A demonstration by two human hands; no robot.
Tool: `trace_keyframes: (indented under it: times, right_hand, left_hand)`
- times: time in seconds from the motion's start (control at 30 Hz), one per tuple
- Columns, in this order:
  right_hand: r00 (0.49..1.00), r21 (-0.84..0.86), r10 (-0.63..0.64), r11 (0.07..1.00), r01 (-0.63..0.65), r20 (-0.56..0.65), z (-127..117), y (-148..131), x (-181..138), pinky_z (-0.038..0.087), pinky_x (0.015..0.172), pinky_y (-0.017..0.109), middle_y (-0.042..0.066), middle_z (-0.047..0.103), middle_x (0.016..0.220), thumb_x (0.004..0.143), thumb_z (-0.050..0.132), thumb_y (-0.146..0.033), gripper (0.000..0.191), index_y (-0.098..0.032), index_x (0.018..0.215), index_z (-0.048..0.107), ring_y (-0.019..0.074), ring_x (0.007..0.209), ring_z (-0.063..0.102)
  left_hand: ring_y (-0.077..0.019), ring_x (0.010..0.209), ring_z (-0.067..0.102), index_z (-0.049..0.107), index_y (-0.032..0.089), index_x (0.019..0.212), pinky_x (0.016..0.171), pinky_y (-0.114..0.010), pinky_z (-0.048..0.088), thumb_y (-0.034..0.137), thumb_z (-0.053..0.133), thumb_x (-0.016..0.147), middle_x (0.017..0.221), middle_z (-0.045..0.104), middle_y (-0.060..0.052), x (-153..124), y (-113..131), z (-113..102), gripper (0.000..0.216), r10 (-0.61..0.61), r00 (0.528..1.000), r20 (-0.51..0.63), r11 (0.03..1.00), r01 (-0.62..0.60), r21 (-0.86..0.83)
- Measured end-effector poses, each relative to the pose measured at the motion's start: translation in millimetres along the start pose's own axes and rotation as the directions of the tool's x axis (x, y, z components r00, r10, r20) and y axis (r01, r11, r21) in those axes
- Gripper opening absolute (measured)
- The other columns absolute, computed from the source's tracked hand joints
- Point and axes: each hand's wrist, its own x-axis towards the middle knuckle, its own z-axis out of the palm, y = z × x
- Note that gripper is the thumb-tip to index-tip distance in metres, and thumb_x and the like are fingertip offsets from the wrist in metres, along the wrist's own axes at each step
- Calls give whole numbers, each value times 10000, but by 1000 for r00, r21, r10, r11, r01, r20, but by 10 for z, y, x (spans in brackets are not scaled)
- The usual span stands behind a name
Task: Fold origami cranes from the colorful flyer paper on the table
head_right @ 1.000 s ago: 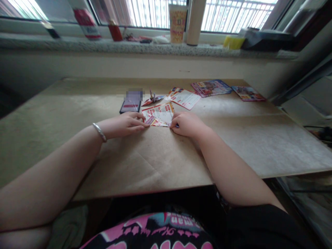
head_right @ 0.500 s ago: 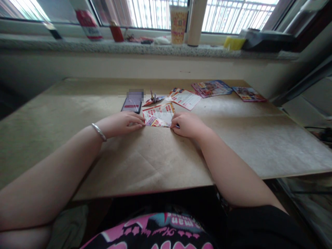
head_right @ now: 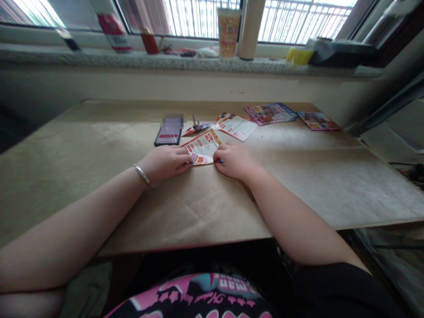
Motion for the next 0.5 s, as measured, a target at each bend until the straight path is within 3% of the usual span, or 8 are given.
trace_keyframes:
  times: [0.2, 0.5]
  right_hand:
    - [994, 31, 0, 1000, 3, -112, 87, -122, 52, 377, 697, 314, 54, 690, 906, 833, 547, -236, 141, -221, 855, 685, 216, 882, 572]
    - [970, 69, 27, 998, -11, -241, 149, -181, 90, 391, 723, 323, 59, 669, 838, 788, 564, -211, 63, -209, 772, 625, 221, 850, 533]
  left_hand:
    - [-150, 664, 603, 642, 171, 744, 526, -254, 347, 248, 475, 882, 785, 669, -47, 38, 102, 26, 230, -48, 991, -127, 996, 56, 64]
    - [-148, 657, 560, 629, 178, 747, 577, -267, 377, 210, 494, 810, 788, 633, -38, 48, 133, 45, 153, -170, 947, -274, 979, 130, -159]
